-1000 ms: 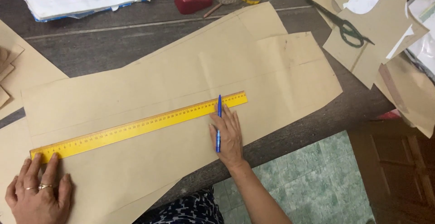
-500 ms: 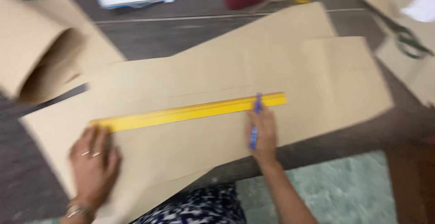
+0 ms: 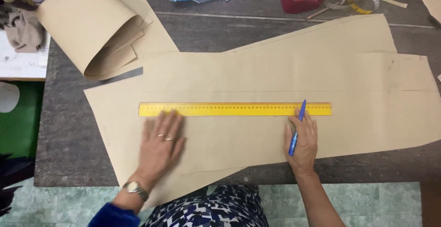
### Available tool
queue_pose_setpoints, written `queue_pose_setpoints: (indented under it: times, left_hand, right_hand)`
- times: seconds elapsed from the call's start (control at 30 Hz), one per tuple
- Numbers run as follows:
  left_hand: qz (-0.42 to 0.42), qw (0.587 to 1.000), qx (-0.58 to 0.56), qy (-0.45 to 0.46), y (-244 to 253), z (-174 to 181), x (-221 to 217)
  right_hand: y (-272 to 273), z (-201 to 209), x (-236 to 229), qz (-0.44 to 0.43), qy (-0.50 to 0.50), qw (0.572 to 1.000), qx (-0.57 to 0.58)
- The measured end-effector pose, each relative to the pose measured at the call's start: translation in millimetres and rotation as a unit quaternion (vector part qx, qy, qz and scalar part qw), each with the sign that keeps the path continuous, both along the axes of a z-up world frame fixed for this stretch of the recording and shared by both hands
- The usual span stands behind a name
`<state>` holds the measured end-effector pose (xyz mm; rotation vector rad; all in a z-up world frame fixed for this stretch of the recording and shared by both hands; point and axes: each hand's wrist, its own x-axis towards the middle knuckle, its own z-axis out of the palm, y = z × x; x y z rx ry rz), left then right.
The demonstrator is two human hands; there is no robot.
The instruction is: The person uses a yellow ruler and a blue pen to draw straight lines and mark measurements on a large sheet of brown paper. They repeatedly reposition the ruler to create a grid-like pattern of lines across the paper surface.
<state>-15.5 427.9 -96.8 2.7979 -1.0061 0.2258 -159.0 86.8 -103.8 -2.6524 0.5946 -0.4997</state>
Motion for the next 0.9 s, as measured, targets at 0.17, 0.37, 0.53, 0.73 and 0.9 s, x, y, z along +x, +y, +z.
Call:
queue_pose_setpoints:
  times: [0.17, 0.37, 0.53, 0.73, 0.9]
  left_hand:
    - [-0.034, 0.997, 0.04, 0.049, -23.6, -9.4, -5.8]
    - [-0.025, 0.999, 0.018, 0.029, -26.5, -6.2, -6.4]
    - [-0.025, 0.999, 0.014, 0.027, -26.0, -6.9, -7.2]
    - [-0.021, 0.999, 0.018, 0.026, -25.2, -8.6, -7.5]
    - [-0.023, 1.0, 0.013, 0.015, -25.4, -8.1, -8.5]
  right_hand:
    - [2.3, 4.7, 1.3, 0.001, 0.015, 1.0, 0.01]
    - [2.9, 3.6, 1.9, -0.004, 0.005, 1.0, 0.004]
    - [4.3, 8.5, 3.6, 0.0, 0.001, 1.0, 0.008]
    - [4.2, 5.2, 4.5, -0.006, -0.002, 1.0, 0.01]
    - [4.8, 8.0, 4.0, -0.007, 0.008, 1.0, 0.023]
